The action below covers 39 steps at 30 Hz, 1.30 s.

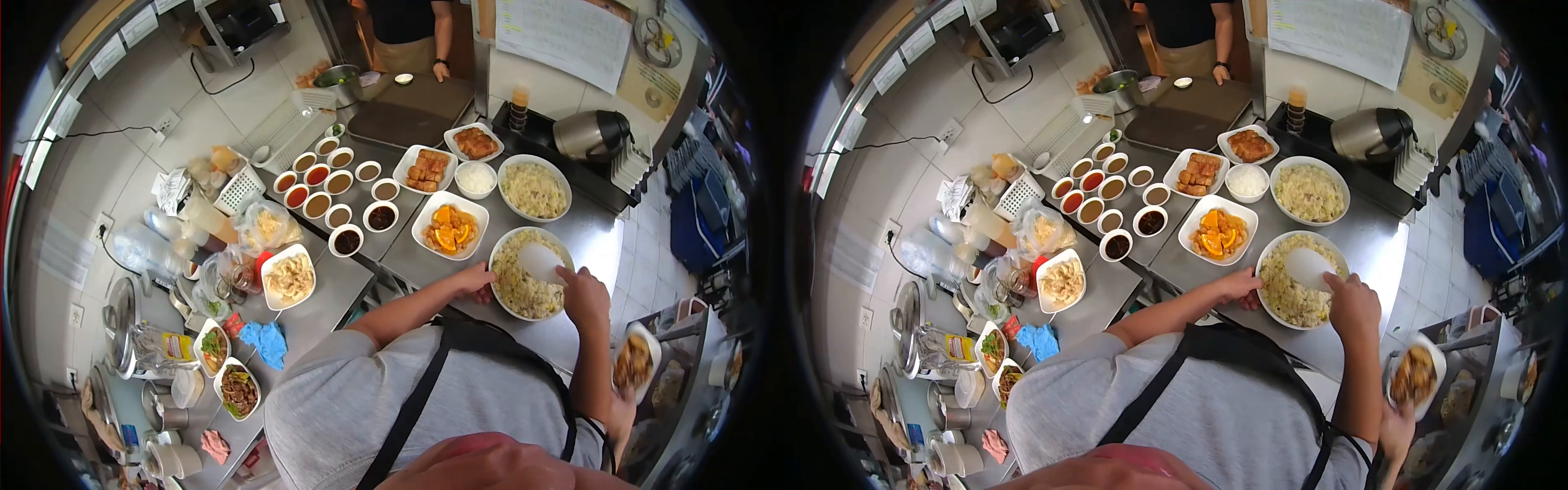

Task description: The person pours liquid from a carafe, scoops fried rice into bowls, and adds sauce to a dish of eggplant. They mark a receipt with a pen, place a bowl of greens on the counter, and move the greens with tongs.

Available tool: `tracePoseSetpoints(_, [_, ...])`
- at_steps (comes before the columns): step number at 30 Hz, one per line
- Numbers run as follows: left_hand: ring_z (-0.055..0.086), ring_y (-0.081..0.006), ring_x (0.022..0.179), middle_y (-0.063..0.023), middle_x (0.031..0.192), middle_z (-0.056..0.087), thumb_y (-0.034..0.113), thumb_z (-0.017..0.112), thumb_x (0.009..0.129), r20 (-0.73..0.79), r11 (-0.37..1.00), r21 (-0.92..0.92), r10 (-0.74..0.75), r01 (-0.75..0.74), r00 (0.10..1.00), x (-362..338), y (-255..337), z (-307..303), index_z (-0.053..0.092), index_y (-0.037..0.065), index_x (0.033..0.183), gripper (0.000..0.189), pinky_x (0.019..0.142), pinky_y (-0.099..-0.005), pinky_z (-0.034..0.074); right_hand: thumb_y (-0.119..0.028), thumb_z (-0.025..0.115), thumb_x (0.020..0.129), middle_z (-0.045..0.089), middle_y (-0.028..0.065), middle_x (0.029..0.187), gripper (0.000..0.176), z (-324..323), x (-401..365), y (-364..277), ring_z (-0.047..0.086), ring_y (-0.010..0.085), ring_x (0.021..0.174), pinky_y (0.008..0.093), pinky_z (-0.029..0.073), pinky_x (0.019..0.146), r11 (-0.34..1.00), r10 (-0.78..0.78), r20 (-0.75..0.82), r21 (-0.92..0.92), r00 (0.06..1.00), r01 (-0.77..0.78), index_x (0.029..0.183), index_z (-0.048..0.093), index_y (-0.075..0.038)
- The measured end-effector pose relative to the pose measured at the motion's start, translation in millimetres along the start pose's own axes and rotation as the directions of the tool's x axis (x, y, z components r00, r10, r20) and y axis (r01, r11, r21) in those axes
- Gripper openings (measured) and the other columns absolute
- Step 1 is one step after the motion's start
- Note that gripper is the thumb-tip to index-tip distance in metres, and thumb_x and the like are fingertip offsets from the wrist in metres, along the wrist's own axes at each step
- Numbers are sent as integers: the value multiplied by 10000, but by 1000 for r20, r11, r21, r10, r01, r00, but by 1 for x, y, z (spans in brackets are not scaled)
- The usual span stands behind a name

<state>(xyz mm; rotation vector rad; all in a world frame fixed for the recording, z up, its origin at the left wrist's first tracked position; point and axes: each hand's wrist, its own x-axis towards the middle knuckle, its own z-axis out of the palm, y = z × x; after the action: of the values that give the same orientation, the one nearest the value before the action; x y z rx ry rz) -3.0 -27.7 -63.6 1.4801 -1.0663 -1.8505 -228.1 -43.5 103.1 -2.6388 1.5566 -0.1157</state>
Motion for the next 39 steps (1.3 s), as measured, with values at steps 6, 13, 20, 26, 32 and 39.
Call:
tracePoseSetpoints(6, [576, -165, 557, -101, 778, 572, 251, 428, 769, -60, 1000, -9, 15, -16, 998, -5, 4, 3, 347, 37, 1108, 409, 458, -284, 481, -109, 535, 712, 557, 122, 877, 319, 17, 7, 7, 561, 292, 779, 370, 443, 690, 999, 27, 155, 23, 988, -31, 1012, 576, -208])
tracePoseSetpoints(13, [584, -173, 573, -107, 803, 574, 277, 449, 767, 7, 1000, 0, 30, -30, 1000, -4, 2, -1, 348, 47, 1112, 426, 470, -293, 482, -72, 512, 702, 549, 121, 787, 310, 11, 6, -2, 569, 284, 702, 375, 448, 614, 997, -49, 25, -51, 998, 51, 970, 596, -203])
tracePoseSetpoints(20, [578, -169, 555, -111, 774, 573, 279, 440, 781, -26, 998, -32, 47, -48, 999, -11, 9, 3, 365, 35, 1088, 399, 443, -291, 480, -78, 529, 705, 555, 130, 866, 338, 26, 0, 5, 571, 289, 763, 381, 447, 671, 996, 48, 189, 67, 981, -62, 1024, 560, -184])
tracePoseSetpoints(26, [572, -167, 558, -104, 755, 557, 290, 464, 778, 12, 999, -39, 29, -28, 1000, -9, 7, 0, 324, 35, 1089, 425, 459, -287, 475, -87, 521, 711, 553, 133, 881, 340, 32, -4, 7, 567, 281, 790, 378, 449, 688, 990, 79, 199, 97, 977, -100, 1035, 549, -182])
tracePoseSetpoints(32, [570, -166, 547, -97, 723, 548, 299, 454, 797, 16, 998, -54, 19, -18, 1000, -9, 7, -1, 327, 39, 1068, 396, 436, -276, 467, -91, 511, 717, 546, 133, 898, 349, 33, -6, 7, 565, 284, 797, 380, 449, 693, 989, 86, 213, 96, 973, -109, 1051, 537, -186])
tracePoseSetpoints(39, [569, -167, 543, -95, 712, 545, 299, 451, 801, 12, 997, -69, 18, -17, 1000, -8, 4, -1, 314, 39, 1081, 405, 432, -275, 465, -94, 509, 720, 547, 136, 893, 334, 34, -8, 8, 567, 280, 785, 379, 450, 687, 987, 93, 196, 113, 976, -116, 1039, 546, -187])
